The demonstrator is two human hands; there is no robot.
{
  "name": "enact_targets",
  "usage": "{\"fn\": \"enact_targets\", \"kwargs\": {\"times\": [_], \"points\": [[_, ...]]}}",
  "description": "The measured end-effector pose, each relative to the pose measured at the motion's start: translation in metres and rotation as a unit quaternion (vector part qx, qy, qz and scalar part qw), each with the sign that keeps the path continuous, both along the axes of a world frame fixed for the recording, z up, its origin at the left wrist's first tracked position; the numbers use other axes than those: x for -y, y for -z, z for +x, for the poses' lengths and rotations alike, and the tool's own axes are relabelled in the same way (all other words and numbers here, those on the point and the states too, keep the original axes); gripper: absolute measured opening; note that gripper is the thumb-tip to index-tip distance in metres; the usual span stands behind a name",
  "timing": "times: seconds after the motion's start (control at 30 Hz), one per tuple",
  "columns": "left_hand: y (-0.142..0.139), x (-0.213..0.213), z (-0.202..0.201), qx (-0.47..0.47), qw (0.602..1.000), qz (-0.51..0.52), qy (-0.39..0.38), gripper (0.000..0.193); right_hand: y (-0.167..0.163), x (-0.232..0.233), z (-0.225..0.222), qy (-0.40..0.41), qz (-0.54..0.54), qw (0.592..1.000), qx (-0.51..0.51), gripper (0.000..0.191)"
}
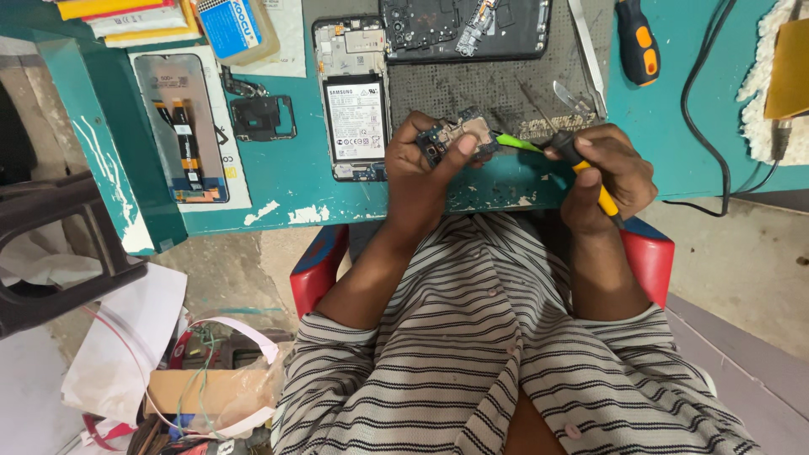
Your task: The person sits at a repair bench holding a disassembled phone motherboard in one hand and works on it with a soldering iron, repeatedly touching the board's components and repositioning the board to work on different areas. A disassembled phone body, battery, and screwdriver rest on the bench nearby.
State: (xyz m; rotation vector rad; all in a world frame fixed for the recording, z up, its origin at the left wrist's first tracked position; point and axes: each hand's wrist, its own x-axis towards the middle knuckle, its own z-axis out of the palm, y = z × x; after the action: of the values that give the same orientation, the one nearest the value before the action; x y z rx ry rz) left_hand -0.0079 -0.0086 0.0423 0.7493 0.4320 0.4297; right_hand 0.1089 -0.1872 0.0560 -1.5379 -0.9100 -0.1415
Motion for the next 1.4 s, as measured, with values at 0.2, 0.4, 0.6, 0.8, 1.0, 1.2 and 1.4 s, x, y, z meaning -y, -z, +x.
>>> {"fn": "enact_targets", "kwargs": {"times": [0.2,0.4,0.6,0.8,1.0,1.2,1.4], "points": [[-0.002,0.000,0.002,0.030,0.999,0.012,-0.013,0.012,-0.005,-0.006,0.000,-0.020,-0.038,0.997,0.059,0.036],[0.001,0.003,0.004,0.019,0.998,-0.045,-0.025,0.027,-0.014,-0.009,0.001,-0.051,-0.083,0.990,0.105,0.029],[0.011,0.005,0.001,0.040,0.998,-0.043,-0.018,0.024,-0.015,-0.014,0.002,-0.068,-0.076,0.986,0.134,0.025],[0.013,0.006,-0.001,0.012,0.999,-0.039,-0.008,0.025,-0.016,-0.014,0.005,-0.089,-0.073,0.984,0.136,0.022],[0.010,0.004,-0.001,0.038,0.998,-0.046,-0.005,0.019,-0.016,-0.016,0.002,-0.064,-0.090,0.983,0.144,0.016],[0.007,0.002,-0.003,0.038,0.999,-0.034,0.010,0.016,-0.018,-0.016,0.002,-0.045,-0.105,0.984,0.139,0.021],[0.006,0.002,-0.003,0.040,0.999,-0.035,0.007,0.016,-0.017,-0.017,0.002,-0.049,-0.098,0.985,0.132,0.019]]}}
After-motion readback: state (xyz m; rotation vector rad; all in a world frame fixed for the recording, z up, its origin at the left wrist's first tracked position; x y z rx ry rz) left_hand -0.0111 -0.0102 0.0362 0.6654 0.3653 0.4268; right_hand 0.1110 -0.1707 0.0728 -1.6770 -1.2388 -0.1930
